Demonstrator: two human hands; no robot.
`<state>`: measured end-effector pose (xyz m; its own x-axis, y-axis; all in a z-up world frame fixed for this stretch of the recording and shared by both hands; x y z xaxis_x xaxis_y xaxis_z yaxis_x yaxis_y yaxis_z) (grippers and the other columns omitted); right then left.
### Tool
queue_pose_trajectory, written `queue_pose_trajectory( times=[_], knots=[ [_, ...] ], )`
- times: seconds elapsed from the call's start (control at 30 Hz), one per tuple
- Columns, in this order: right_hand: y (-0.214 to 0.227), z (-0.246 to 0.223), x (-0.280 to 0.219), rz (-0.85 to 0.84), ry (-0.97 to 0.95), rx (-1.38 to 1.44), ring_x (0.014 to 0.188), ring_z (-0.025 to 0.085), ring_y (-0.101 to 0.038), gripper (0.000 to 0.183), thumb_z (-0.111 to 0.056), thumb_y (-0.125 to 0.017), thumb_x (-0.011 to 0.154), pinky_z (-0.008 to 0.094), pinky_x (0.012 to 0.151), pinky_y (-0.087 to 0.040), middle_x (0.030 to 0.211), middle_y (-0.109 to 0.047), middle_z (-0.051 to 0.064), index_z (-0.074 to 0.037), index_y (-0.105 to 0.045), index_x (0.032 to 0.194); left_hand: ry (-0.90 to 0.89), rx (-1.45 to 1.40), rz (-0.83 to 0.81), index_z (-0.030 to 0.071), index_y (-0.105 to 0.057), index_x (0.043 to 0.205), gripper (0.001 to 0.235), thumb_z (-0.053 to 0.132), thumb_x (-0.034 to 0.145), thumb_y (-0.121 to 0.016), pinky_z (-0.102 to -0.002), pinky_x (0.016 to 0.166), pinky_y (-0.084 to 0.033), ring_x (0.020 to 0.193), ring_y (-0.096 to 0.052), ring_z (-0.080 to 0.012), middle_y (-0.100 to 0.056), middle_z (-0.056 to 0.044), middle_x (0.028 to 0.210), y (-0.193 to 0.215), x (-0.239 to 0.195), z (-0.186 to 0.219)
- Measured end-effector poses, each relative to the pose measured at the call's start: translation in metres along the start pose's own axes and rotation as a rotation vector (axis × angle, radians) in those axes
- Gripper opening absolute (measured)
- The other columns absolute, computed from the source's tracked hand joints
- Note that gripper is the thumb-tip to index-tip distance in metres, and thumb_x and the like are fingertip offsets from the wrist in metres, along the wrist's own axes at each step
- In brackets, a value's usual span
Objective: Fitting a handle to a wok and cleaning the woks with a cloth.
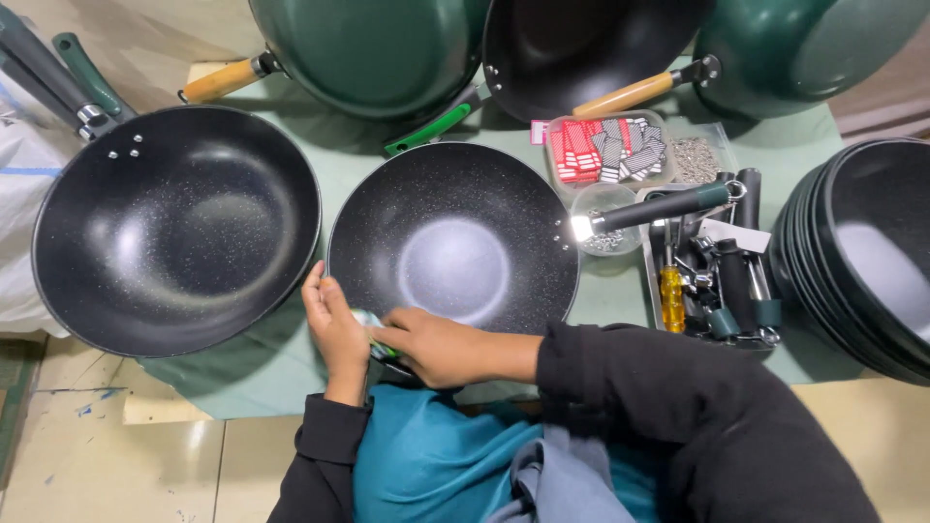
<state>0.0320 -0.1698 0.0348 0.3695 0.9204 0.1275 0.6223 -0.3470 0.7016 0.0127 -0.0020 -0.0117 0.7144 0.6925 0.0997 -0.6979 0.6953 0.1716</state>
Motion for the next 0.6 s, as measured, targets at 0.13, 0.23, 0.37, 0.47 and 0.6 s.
queue_pose_trajectory(
  times=[0.13, 0.23, 0.37, 0.47, 0.6],
  knots=[
    [0.029, -0.002, -0.044, -0.151, -0.071, -0.040, 0.103, 0.048, -0.061, 0.042, -0.002, -0.060, 0.089, 0.055, 0.083, -0.056, 0.116, -0.060, 0.027, -0.001, -0.061, 0.132, 0.112, 0.120, -0.033, 0.014, -0.055, 0.142, 0.037, 0.017, 0.105, -0.052, -0.048, 0.103, -0.049, 0.125, -0.061, -0.0330, -0.065, -0.017, 0.135, 0.000, -0.006, 0.033],
    [0.059, 0.003, -0.067, -0.337, -0.189, -0.233, 0.102, 0.038, -0.065, 0.041, -0.007, -0.064, 0.086, 0.049, 0.081, -0.057, 0.111, -0.067, 0.018, -0.012, -0.069, 0.126, 0.145, 0.155, -0.030, 0.015, -0.060, 0.137, 0.034, 0.014, 0.104, -0.052, -0.045, 0.102, -0.051, 0.124, -0.062, -0.0295, -0.067, -0.012, 0.131, 0.002, -0.008, 0.043],
    [0.096, 0.021, -0.080, -0.499, -0.406, -0.516, 0.091, 0.033, -0.069, 0.033, -0.014, -0.066, 0.080, 0.047, 0.071, -0.059, 0.098, -0.072, 0.011, -0.020, -0.077, 0.111, 0.159, 0.154, -0.037, 0.014, -0.062, 0.137, 0.035, 0.012, 0.103, -0.053, -0.047, 0.102, -0.051, 0.123, -0.062, -0.0312, -0.067, -0.014, 0.129, 0.004, -0.009, 0.045],
    [0.129, 0.039, -0.084, -0.340, -0.472, -0.769, 0.083, 0.030, -0.067, 0.018, -0.013, -0.068, 0.078, 0.043, 0.063, -0.058, 0.085, -0.070, 0.009, -0.015, -0.080, 0.091, 0.150, 0.184, -0.054, 0.013, -0.061, 0.138, 0.036, 0.012, 0.103, -0.051, -0.049, 0.102, -0.050, 0.123, -0.061, -0.0351, -0.066, -0.017, 0.130, 0.005, -0.007, 0.044],
    [0.134, 0.128, -0.087, 0.161, -0.230, -1.110, 0.087, 0.026, -0.057, 0.010, -0.014, -0.068, 0.078, 0.031, 0.060, -0.050, 0.088, -0.064, 0.006, -0.013, -0.078, 0.076, 0.108, 0.228, -0.058, 0.012, -0.063, 0.138, 0.037, 0.011, 0.104, -0.050, -0.053, 0.101, -0.050, 0.120, -0.062, -0.0402, -0.068, -0.020, 0.127, 0.005, 0.000, 0.029]
  ],
)
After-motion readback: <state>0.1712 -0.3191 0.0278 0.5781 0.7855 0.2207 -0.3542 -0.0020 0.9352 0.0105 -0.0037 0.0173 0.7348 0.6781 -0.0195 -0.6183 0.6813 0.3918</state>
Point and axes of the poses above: each hand's wrist, its own x-axis towards the middle knuckle, its own y-axis out of the back of the hand, z = x × y, the point moved 1 cm from there along x, towards the middle knuckle
